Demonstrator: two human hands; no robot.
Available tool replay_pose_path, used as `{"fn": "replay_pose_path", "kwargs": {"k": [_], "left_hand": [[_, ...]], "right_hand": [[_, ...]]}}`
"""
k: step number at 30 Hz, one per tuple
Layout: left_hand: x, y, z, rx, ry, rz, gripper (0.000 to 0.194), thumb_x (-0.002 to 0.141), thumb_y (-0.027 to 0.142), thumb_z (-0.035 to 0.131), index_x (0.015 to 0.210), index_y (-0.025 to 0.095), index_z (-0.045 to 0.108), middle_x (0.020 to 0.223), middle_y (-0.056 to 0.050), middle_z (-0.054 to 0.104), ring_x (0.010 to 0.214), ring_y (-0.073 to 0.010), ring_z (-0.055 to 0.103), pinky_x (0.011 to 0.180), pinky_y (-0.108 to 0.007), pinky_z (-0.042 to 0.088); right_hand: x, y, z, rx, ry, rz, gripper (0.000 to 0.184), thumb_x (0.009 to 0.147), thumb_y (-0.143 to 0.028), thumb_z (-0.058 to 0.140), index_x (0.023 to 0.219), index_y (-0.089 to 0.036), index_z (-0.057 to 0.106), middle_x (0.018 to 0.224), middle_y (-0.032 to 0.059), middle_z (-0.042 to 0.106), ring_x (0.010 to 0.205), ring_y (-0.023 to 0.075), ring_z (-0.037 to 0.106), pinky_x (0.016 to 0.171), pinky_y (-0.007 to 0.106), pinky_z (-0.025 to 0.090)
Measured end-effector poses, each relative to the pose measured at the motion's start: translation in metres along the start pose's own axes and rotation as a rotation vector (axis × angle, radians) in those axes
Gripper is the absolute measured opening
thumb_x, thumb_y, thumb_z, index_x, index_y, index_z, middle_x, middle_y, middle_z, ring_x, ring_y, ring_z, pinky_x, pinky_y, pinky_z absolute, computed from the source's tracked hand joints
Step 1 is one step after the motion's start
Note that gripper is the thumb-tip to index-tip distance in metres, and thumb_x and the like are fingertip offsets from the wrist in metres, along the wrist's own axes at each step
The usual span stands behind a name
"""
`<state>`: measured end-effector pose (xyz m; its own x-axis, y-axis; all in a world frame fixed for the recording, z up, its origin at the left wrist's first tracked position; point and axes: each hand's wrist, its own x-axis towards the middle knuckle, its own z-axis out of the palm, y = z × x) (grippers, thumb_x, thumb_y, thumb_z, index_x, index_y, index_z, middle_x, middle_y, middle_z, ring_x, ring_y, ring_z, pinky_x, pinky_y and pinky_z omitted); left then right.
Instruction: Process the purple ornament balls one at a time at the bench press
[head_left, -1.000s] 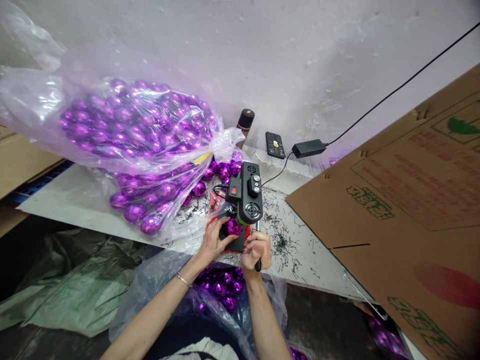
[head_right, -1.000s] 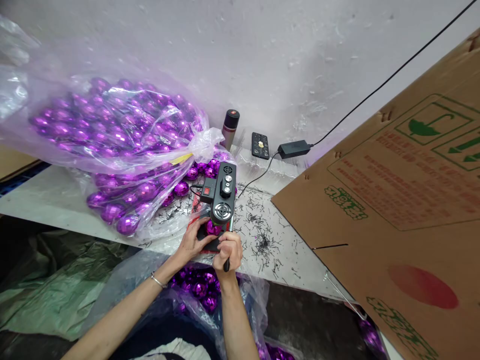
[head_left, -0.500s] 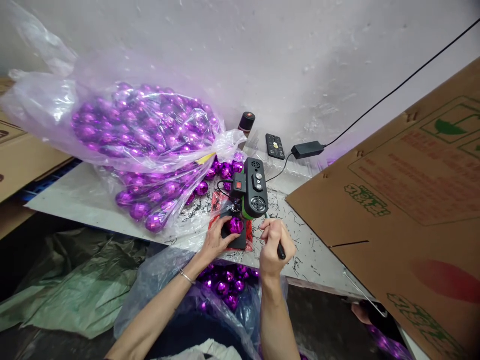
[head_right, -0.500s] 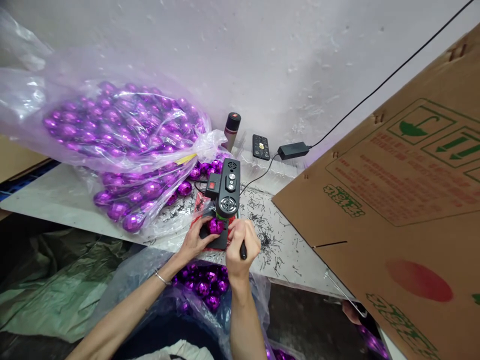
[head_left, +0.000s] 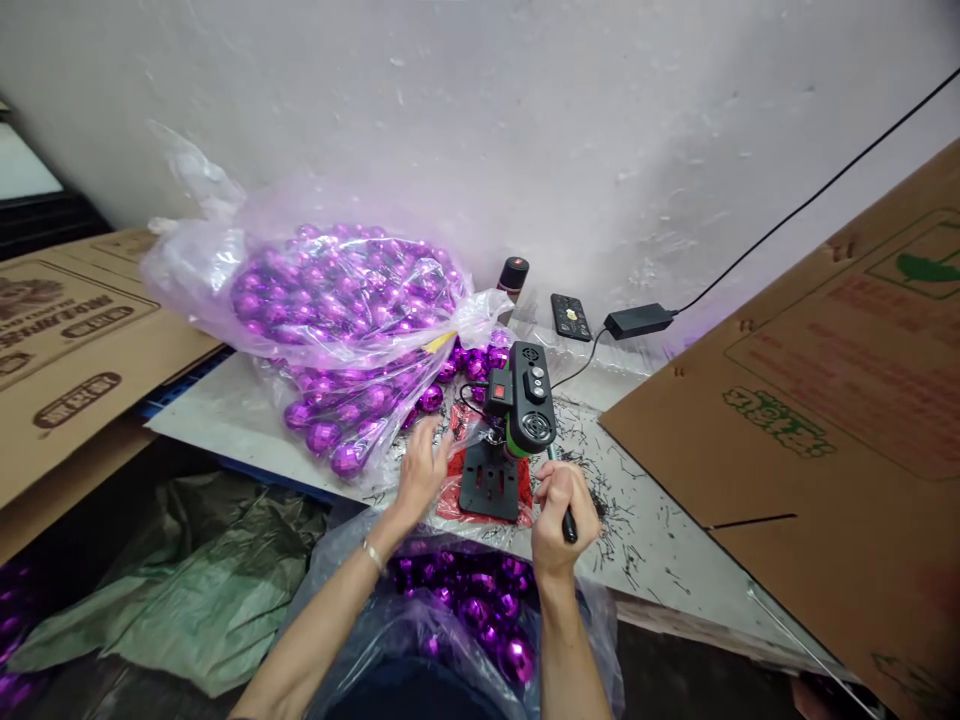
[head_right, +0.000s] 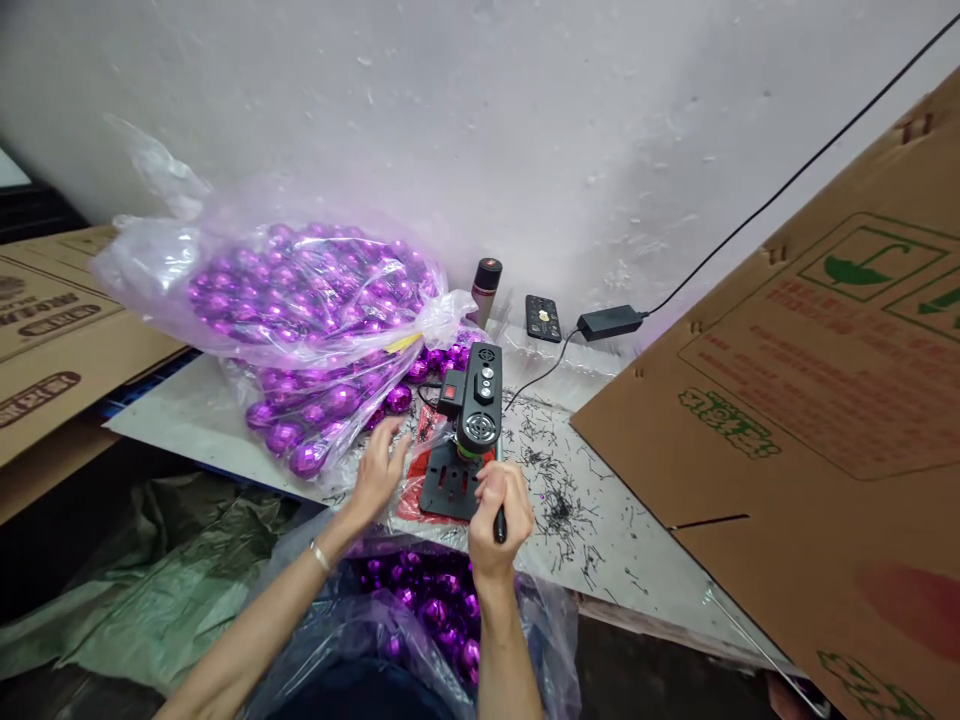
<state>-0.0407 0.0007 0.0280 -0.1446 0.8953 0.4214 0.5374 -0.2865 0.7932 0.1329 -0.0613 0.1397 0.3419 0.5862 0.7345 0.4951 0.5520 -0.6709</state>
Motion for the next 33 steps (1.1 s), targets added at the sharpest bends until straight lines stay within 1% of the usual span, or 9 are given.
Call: {"fn": "replay_pose_path", "kwargs": {"k": [2,5,9,15,20,23,27,30,33], "left_hand": [[0.048,-0.005,0.005,0.110,0.095,-0.018,0.038,0.106,0.033,0.050,0.139,0.017,0.060,0.137,-0.018,0.065,0.132,-0.0321,0.061,0.116,-0.055,0.048],[0.089,-0.013,0.011,0.313,-0.099,0.104,0.041,0.095,0.010,0.052,0.134,0.017,0.062,0.142,-0.020,0.063,0.134,-0.0357,0.058,0.113,-0.059,0.049],[0.106,-0.018,0.012,0.511,-0.329,0.123,0.058,0.085,-0.004,0.049,0.138,0.019,0.060,0.156,-0.024,0.051,0.138,-0.0421,0.054,0.103,-0.061,0.054],[0.119,-0.010,-0.003,0.510,-0.367,0.011,0.056,0.085,0.005,0.060,0.139,0.017,0.058,0.142,-0.024,0.055,0.116,-0.0388,0.068,0.096,-0.052,0.057],[0.090,0.009,-0.023,0.086,-0.309,-0.084,0.059,0.082,0.039,0.079,0.133,0.016,0.059,0.126,-0.014,0.068,0.118,-0.0338,0.067,0.103,-0.048,0.054],[0.055,0.022,-0.031,-0.448,-0.307,-0.368,0.055,0.082,0.047,0.079,0.125,0.017,0.063,0.121,-0.011,0.073,0.108,-0.0272,0.072,0.097,-0.041,0.058],[0.011,0.034,-0.030,-1.033,-0.359,-0.768,0.043,0.087,0.042,0.076,0.122,0.019,0.065,0.108,-0.008,0.079,0.088,-0.0201,0.077,0.079,-0.032,0.063],[-0.008,0.036,-0.022,-1.180,-0.369,-0.908,0.034,0.088,0.033,0.077,0.117,0.018,0.066,0.099,-0.006,0.080,0.083,-0.0174,0.077,0.075,-0.027,0.062],[-0.015,0.034,-0.011,-1.147,-0.380,-0.902,0.040,0.087,0.034,0.081,0.121,0.018,0.067,0.099,-0.006,0.080,0.081,-0.0165,0.077,0.074,-0.025,0.062]], "right_hand": [[-0.002,0.001,0.000,0.003,-0.012,-0.001,0.037,0.106,-0.023,0.046,0.070,-0.022,0.054,0.070,-0.0003,0.058,0.067,0.0140,0.058,0.064,0.031,0.043],[-0.003,0.002,0.000,0.018,-0.010,-0.003,0.036,0.105,-0.020,0.047,0.070,-0.021,0.053,0.070,-0.0011,0.057,0.070,0.0142,0.059,0.067,0.031,0.044],[-0.003,0.002,0.000,0.011,-0.016,-0.005,0.036,0.105,-0.019,0.046,0.070,-0.021,0.052,0.070,-0.0015,0.057,0.071,0.0143,0.060,0.069,0.031,0.044],[-0.004,0.003,-0.003,-0.007,-0.041,-0.020,0.037,0.106,-0.017,0.045,0.070,-0.021,0.052,0.073,-0.0014,0.058,0.073,0.0133,0.061,0.070,0.030,0.045],[-0.004,0.002,-0.003,-0.019,-0.056,-0.020,0.036,0.106,-0.017,0.044,0.072,-0.022,0.053,0.074,-0.0008,0.059,0.070,0.0131,0.059,0.066,0.030,0.044],[-0.004,0.002,-0.002,-0.013,-0.040,-0.016,0.036,0.106,-0.017,0.045,0.071,-0.022,0.052,0.073,-0.0008,0.058,0.071,0.0134,0.059,0.067,0.031,0.045],[-0.005,0.002,-0.001,-0.013,-0.025,-0.028,0.036,0.106,-0.017,0.045,0.070,-0.022,0.052,0.070,-0.0012,0.056,0.071,0.0143,0.060,0.068,0.032,0.045],[-0.003,0.001,-0.002,-0.033,-0.035,-0.032,0.037,0.106,-0.018,0.044,0.069,-0.023,0.051,0.069,-0.0010,0.056,0.072,0.0155,0.062,0.068,0.033,0.046],[0.001,-0.002,-0.003,-0.030,-0.057,-0.019,0.037,0.106,-0.018,0.043,0.069,-0.023,0.051,0.069,-0.0011,0.056,0.072,0.0153,0.062,0.068,0.032,0.046]]}}
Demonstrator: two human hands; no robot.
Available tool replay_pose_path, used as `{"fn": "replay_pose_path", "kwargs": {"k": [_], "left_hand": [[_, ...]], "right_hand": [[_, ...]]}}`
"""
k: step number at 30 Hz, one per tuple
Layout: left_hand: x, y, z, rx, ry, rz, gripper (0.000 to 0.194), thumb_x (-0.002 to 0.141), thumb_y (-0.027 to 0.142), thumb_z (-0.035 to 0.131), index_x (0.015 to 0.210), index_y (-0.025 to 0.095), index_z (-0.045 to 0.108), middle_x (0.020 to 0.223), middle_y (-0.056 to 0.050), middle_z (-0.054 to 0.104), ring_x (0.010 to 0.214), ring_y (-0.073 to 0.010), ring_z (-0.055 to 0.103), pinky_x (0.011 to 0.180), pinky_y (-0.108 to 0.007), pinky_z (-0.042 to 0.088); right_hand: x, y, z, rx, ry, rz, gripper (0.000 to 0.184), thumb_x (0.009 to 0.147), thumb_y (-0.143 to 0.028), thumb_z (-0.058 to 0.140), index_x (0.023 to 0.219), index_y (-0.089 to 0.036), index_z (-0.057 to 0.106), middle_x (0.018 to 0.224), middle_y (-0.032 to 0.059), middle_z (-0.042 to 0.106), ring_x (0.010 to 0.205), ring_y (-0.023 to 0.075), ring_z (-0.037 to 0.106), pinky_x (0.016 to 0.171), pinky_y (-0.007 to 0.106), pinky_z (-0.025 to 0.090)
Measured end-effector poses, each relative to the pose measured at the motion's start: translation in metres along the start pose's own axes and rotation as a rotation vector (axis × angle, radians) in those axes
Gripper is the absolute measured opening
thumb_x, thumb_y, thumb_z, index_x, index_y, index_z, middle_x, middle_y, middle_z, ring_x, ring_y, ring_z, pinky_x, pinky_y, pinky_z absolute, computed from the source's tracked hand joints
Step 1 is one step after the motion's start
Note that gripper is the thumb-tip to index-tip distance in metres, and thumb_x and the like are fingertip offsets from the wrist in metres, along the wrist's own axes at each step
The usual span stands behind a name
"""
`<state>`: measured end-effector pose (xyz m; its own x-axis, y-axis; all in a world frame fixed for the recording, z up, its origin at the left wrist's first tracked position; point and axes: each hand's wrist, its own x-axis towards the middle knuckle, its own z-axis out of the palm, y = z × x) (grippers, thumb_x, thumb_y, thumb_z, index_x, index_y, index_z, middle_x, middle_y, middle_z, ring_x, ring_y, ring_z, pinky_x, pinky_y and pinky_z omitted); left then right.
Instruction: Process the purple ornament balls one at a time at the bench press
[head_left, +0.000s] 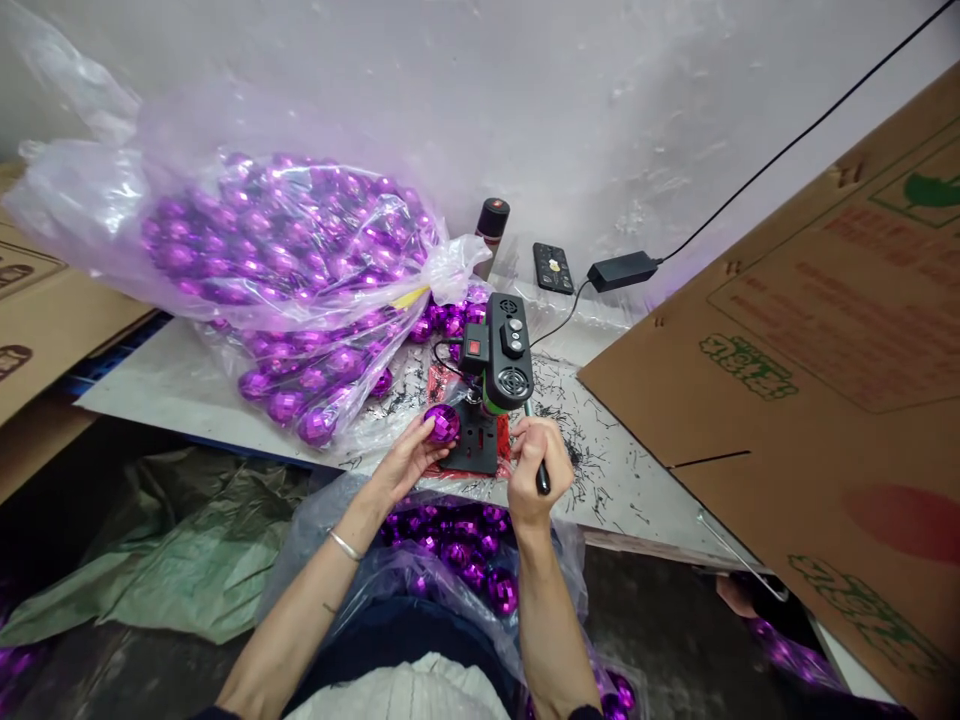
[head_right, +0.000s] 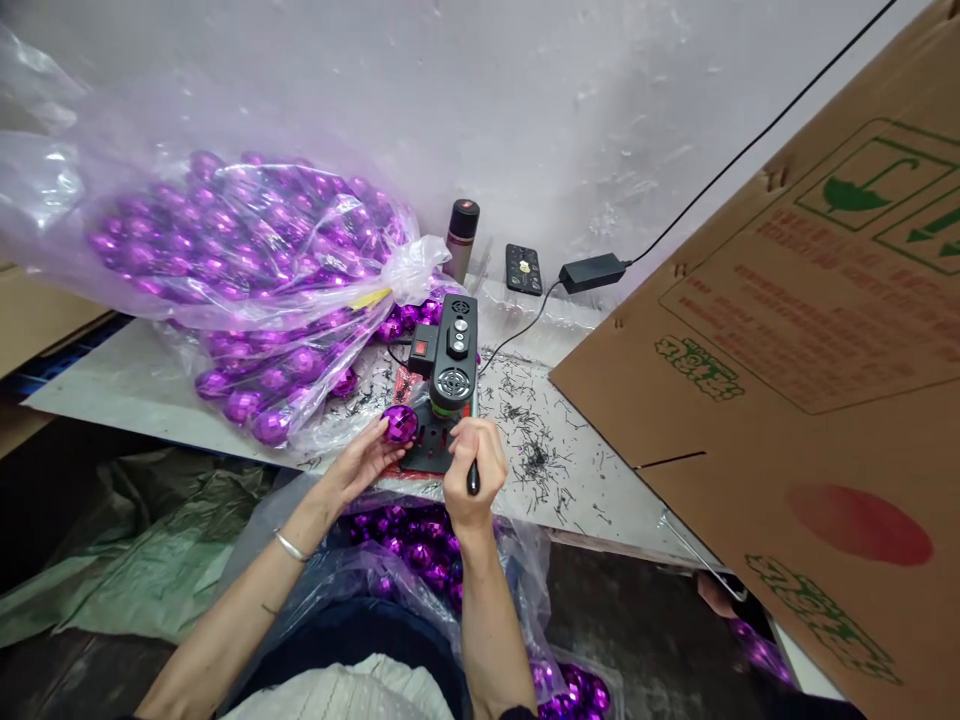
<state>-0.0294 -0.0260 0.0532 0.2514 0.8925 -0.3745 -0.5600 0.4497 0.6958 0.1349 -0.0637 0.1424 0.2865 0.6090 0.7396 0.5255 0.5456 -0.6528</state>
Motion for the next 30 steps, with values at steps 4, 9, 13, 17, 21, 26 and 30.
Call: {"fn": "replay_pose_path", "kwargs": {"k": [4,9,13,17,21,26,30], "left_hand": [[0.016,-0.014,-0.001,0.270,0.052,0.161,0.059,0.082,0.045,0.085,0.131,0.018,0.067,0.108,-0.007,0.080,0.088,-0.0178,0.077,0.077,-0.027,0.062],[0.029,-0.031,-0.002,0.599,0.049,0.421,0.060,0.079,0.046,0.086,0.131,0.020,0.069,0.125,-0.009,0.077,0.115,-0.0253,0.074,0.102,-0.038,0.059],[0.027,-0.033,-0.001,0.886,0.066,0.540,0.058,0.085,0.046,0.083,0.135,0.021,0.068,0.124,-0.009,0.077,0.107,-0.0262,0.075,0.097,-0.040,0.061],[0.026,-0.033,0.000,1.051,0.066,0.643,0.057,0.089,0.047,0.080,0.138,0.022,0.065,0.132,-0.011,0.075,0.115,-0.0277,0.074,0.101,-0.041,0.059],[0.031,-0.040,-0.002,1.177,0.082,0.755,0.059,0.090,0.050,0.079,0.139,0.022,0.064,0.127,-0.012,0.076,0.116,-0.0300,0.073,0.101,-0.044,0.058],[0.039,-0.052,-0.002,1.222,0.091,0.899,0.059,0.090,0.053,0.078,0.138,0.022,0.064,0.124,-0.013,0.076,0.116,-0.0312,0.072,0.103,-0.049,0.056],[0.042,-0.055,-0.002,1.189,0.064,0.884,0.061,0.090,0.053,0.078,0.140,0.023,0.062,0.124,-0.012,0.075,0.117,-0.0308,0.071,0.103,-0.049,0.055]], "right_hand": [[0.007,-0.003,-0.001,0.014,-0.014,-0.008,0.036,0.105,-0.015,0.045,0.070,-0.023,0.050,0.069,-0.0020,0.056,0.070,0.0136,0.060,0.066,0.030,0.045],[0.007,-0.004,-0.002,0.018,-0.018,-0.015,0.035,0.104,-0.012,0.045,0.071,-0.022,0.050,0.070,-0.0025,0.056,0.071,0.0127,0.060,0.066,0.030,0.045],[0.005,-0.003,-0.003,0.005,-0.020,-0.022,0.035,0.104,-0.012,0.045,0.071,-0.022,0.051,0.070,-0.0022,0.057,0.070,0.0130,0.060,0.066,0.030,0.045],[0.004,-0.002,-0.003,0.001,-0.022,-0.022,0.034,0.103,-0.011,0.045,0.072,-0.022,0.051,0.071,-0.0018,0.058,0.070,0.0133,0.060,0.065,0.030,0.044],[0.003,-0.002,-0.003,-0.010,-0.021,-0.019,0.033,0.103,-0.012,0.044,0.073,-0.023,0.052,0.072,-0.0010,0.059,0.070,0.0139,0.060,0.065,0.031,0.045],[0.002,-0.001,-0.004,-0.002,-0.031,-0.010,0.033,0.104,-0.013,0.044,0.073,-0.022,0.052,0.074,-0.0004,0.061,0.073,0.0140,0.061,0.067,0.031,0.045],[0.001,0.001,-0.005,-0.005,-0.039,-0.009,0.033,0.103,-0.013,0.044,0.073,-0.022,0.053,0.074,-0.0007,0.062,0.072,0.0140,0.061,0.068,0.031,0.045]]}}
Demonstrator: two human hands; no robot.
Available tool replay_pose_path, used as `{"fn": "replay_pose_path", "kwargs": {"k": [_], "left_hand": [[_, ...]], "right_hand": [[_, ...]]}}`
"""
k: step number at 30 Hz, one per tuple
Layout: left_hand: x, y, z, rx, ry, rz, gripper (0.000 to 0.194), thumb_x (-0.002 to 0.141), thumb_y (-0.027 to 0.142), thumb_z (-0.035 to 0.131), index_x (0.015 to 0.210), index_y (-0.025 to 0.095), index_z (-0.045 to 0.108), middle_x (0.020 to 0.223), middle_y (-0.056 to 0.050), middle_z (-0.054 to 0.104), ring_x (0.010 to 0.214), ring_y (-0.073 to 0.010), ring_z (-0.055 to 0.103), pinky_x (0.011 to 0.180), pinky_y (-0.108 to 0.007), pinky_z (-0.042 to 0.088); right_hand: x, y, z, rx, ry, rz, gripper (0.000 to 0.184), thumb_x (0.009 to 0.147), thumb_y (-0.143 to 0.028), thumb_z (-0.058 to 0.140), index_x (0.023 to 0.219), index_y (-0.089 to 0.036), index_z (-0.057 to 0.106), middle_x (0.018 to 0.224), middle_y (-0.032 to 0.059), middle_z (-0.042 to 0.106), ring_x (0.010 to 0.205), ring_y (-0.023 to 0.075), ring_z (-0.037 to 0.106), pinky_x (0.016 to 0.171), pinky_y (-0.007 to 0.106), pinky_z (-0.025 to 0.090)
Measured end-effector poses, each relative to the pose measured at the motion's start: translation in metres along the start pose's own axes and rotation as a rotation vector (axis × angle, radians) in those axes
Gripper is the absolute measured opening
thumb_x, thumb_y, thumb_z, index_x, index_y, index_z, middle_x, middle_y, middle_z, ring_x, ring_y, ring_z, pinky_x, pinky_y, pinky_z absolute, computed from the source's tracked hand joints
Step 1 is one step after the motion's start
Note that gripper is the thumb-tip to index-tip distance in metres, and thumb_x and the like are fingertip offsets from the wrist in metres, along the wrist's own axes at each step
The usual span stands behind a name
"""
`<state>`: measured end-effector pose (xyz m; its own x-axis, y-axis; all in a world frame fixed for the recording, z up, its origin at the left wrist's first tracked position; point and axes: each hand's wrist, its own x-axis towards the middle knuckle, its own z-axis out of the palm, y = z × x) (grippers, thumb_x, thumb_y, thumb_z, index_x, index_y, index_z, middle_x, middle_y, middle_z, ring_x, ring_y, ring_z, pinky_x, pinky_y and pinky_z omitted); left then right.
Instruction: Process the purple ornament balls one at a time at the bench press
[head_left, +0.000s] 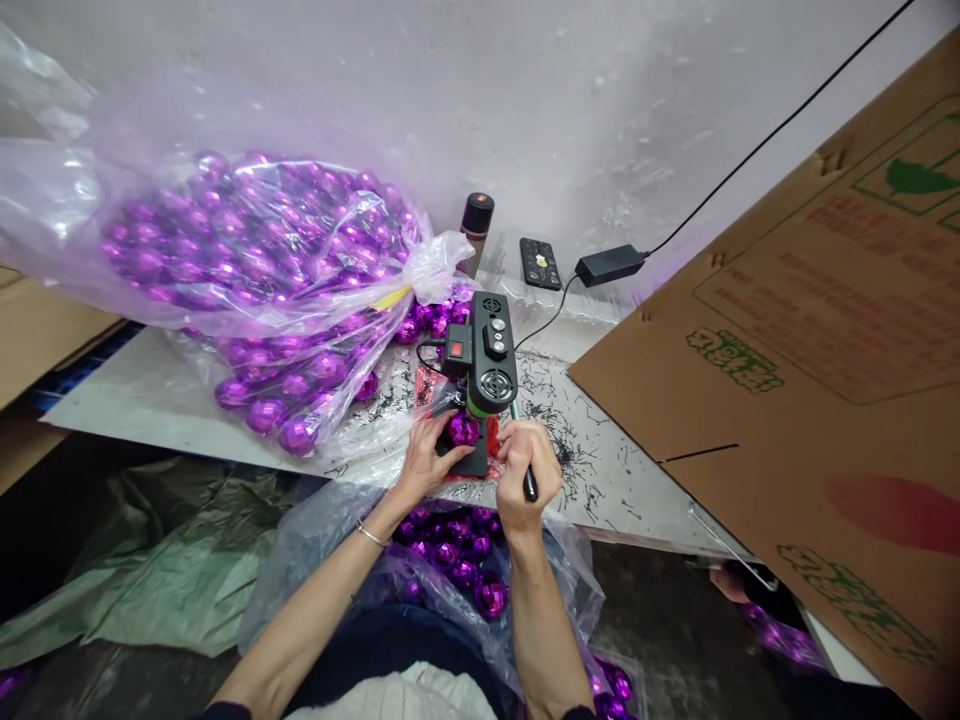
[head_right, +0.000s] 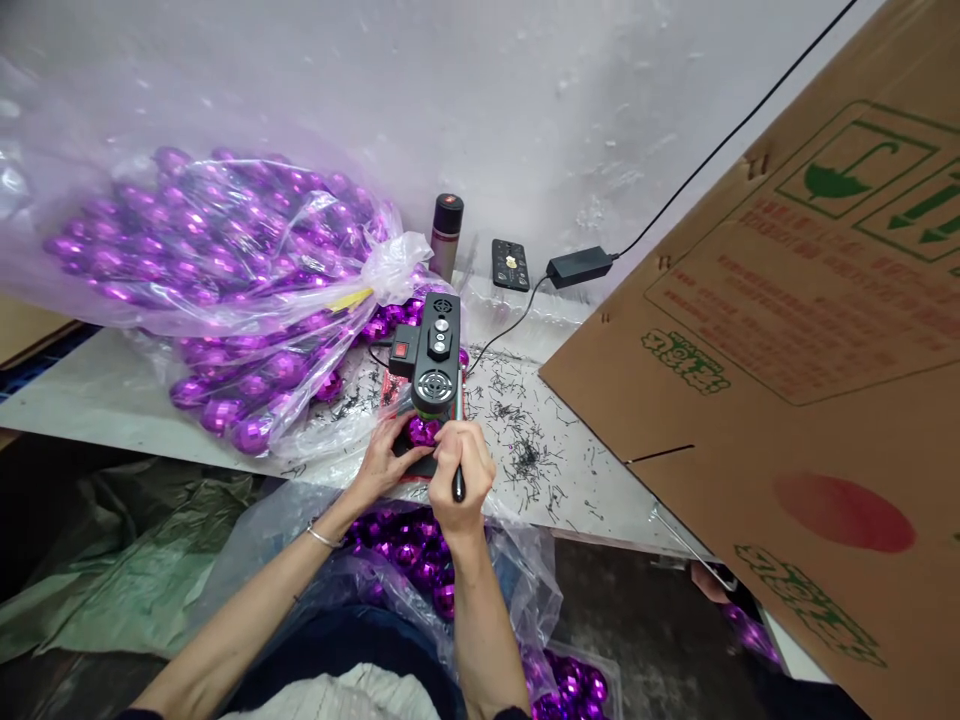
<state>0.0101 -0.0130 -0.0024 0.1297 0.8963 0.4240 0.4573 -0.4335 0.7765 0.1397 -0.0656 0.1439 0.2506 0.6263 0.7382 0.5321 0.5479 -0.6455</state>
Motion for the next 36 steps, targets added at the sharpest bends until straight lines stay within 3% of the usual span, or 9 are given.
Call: {"fn": "replay_pose_path", "kwargs": {"k": [15,25,36], "left_hand": [[0.003,0.012,-0.005,-0.065,-0.043,-0.070,0.056,0.091,0.051,0.077,0.138,0.024,0.065,0.130,-0.013,0.074,0.124,-0.0329,0.068,0.112,-0.052,0.048],[0.001,0.008,-0.002,-0.045,-0.025,-0.029,0.056,0.091,0.050,0.078,0.138,0.023,0.065,0.130,-0.013,0.074,0.122,-0.0326,0.069,0.108,-0.051,0.051],[0.001,0.008,-0.002,-0.052,-0.023,-0.045,0.057,0.089,0.051,0.079,0.138,0.024,0.065,0.130,-0.013,0.074,0.124,-0.0330,0.068,0.108,-0.051,0.051]], "right_hand": [[-0.031,0.035,0.012,-0.059,0.075,-0.101,0.037,0.107,-0.023,0.039,0.072,-0.023,0.053,0.075,-0.0001,0.059,0.069,0.0138,0.060,0.064,0.030,0.048],[-0.039,0.046,0.012,-0.039,0.069,-0.101,0.038,0.108,-0.030,0.039,0.073,-0.023,0.053,0.075,-0.0001,0.058,0.066,0.0145,0.058,0.063,0.031,0.048],[-0.037,0.054,0.013,-0.043,0.053,-0.222,0.041,0.108,-0.031,0.037,0.071,-0.023,0.052,0.070,-0.0011,0.057,0.063,0.0141,0.057,0.060,0.030,0.047]]}}
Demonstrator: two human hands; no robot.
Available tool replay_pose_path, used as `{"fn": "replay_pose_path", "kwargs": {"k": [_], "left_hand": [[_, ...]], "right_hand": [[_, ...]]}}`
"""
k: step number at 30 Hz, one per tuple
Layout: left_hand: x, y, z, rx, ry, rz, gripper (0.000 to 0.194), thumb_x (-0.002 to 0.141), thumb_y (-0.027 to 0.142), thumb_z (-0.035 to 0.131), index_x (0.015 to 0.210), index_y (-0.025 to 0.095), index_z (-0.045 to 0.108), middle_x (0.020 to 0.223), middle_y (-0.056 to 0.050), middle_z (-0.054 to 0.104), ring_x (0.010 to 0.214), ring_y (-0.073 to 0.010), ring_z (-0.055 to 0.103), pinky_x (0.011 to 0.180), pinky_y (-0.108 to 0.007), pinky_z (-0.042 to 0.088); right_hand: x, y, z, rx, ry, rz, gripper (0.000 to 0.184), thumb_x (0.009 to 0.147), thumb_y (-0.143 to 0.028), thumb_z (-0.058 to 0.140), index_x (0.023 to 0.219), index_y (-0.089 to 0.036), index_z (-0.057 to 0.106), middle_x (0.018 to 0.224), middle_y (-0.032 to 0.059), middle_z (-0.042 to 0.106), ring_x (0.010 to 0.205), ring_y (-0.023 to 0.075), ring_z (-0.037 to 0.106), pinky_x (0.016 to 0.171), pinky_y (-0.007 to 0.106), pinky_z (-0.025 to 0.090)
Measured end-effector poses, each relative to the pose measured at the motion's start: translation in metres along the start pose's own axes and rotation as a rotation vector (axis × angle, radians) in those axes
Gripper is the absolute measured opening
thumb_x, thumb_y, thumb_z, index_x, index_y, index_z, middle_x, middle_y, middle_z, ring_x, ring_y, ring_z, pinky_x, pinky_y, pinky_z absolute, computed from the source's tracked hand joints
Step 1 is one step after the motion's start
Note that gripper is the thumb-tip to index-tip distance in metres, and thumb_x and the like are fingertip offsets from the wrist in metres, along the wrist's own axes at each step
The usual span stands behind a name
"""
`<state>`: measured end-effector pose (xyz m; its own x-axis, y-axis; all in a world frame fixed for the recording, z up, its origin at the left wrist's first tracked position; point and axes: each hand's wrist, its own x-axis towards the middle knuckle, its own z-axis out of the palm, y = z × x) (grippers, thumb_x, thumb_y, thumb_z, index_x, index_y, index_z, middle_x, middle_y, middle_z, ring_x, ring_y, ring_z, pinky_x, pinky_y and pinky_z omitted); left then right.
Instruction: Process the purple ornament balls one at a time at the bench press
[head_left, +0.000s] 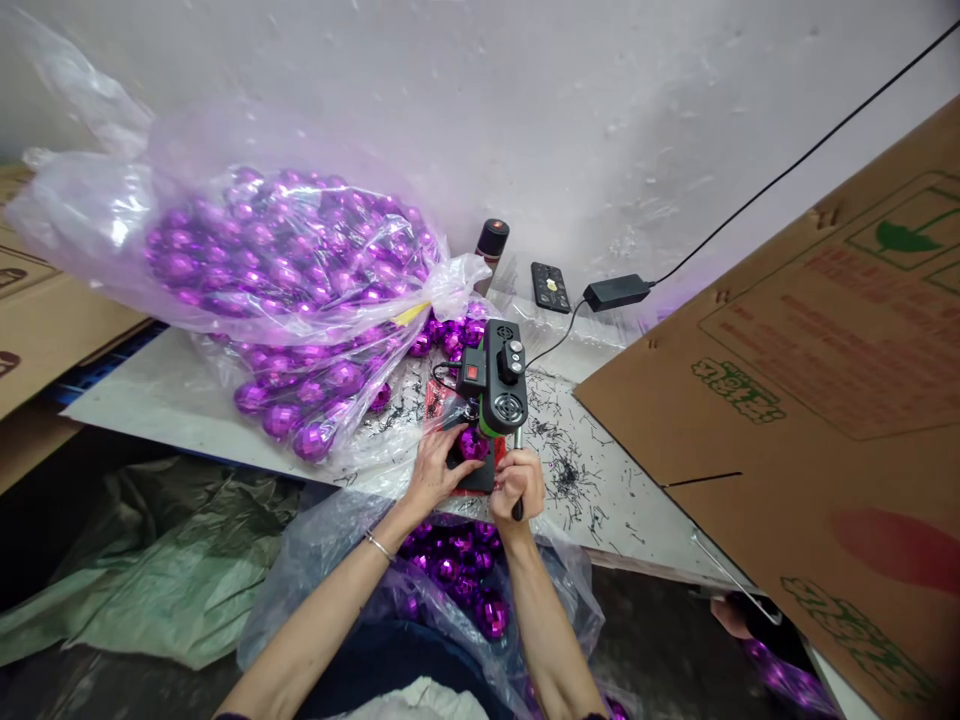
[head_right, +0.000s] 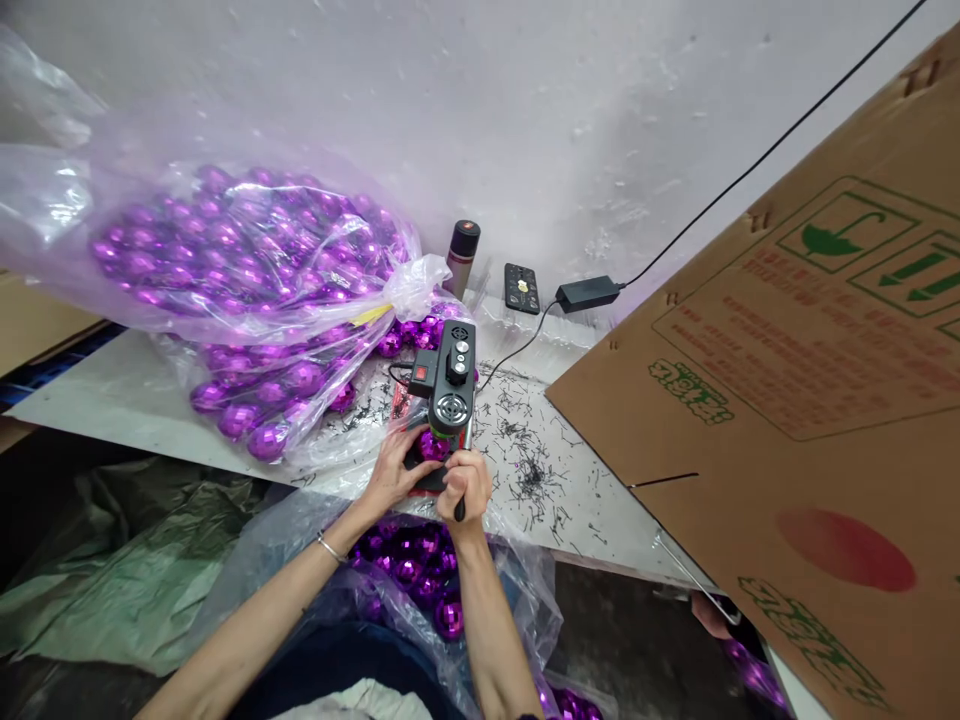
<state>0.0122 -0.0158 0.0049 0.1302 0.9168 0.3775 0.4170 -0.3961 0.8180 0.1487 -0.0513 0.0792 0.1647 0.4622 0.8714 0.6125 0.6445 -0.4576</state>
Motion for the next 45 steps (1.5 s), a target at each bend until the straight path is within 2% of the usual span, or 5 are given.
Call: {"fn": "replay_pose_path", "kwargs": {"k": [10,21,29,36,45], "left_hand": [[-0.003,0.002,-0.002,-0.028,0.043,-0.025,0.058,0.088,0.050,0.080,0.137,0.022,0.064,0.127,-0.014,0.075,0.121,-0.0326,0.070,0.107,-0.052,0.055],[-0.120,0.008,-0.038,0.111,-0.314,0.341,0.069,0.089,0.062,0.074,0.145,0.023,0.059,0.130,-0.015,0.075,0.117,-0.0313,0.076,0.099,-0.044,0.065],[0.019,0.003,-0.100,0.436,0.259,-0.137,0.033,0.106,0.031,0.049,0.129,0.017,0.068,0.129,-0.019,0.071,0.119,-0.0339,0.069,0.105,-0.050,0.055],[0.084,-0.003,-0.120,0.878,-0.006,-0.402,0.036,0.105,0.039,0.053,0.123,0.012,0.069,0.118,-0.023,0.066,0.100,-0.0359,0.070,0.082,-0.043,0.056],[0.054,-0.011,-0.106,0.687,-0.159,-0.238,0.047,0.104,0.032,0.057,0.150,0.020,0.054,0.146,-0.022,0.058,0.123,-0.0370,0.064,0.101,-0.051,0.053]], "right_hand": [[0.068,-0.045,-0.010,0.075,0.000,0.255,0.042,0.106,-0.022,0.045,0.064,-0.023,0.045,0.061,-0.0030,0.050,0.063,0.0141,0.057,0.062,0.031,0.042],[0.048,-0.042,-0.005,0.067,0.039,0.218,0.039,0.105,-0.020,0.045,0.067,-0.023,0.050,0.065,-0.0022,0.053,0.067,0.0149,0.059,0.064,0.032,0.043],[0.046,-0.038,-0.005,0.088,0.030,0.163,0.037,0.104,-0.014,0.048,0.068,-0.022,0.050,0.068,-0.0025,0.055,0.067,0.0129,0.058,0.064,0.029,0.042],[0.043,-0.038,-0.005,0.075,0.008,0.172,0.037,0.104,-0.014,0.046,0.068,-0.022,0.049,0.069,-0.0017,0.055,0.070,0.0140,0.060,0.066,0.030,0.043],[0.041,-0.038,-0.006,0.056,-0.004,0.168,0.036,0.104,-0.015,0.046,0.069,-0.023,0.049,0.070,-0.0009,0.056,0.070,0.0147,0.059,0.066,0.032,0.044]]}}
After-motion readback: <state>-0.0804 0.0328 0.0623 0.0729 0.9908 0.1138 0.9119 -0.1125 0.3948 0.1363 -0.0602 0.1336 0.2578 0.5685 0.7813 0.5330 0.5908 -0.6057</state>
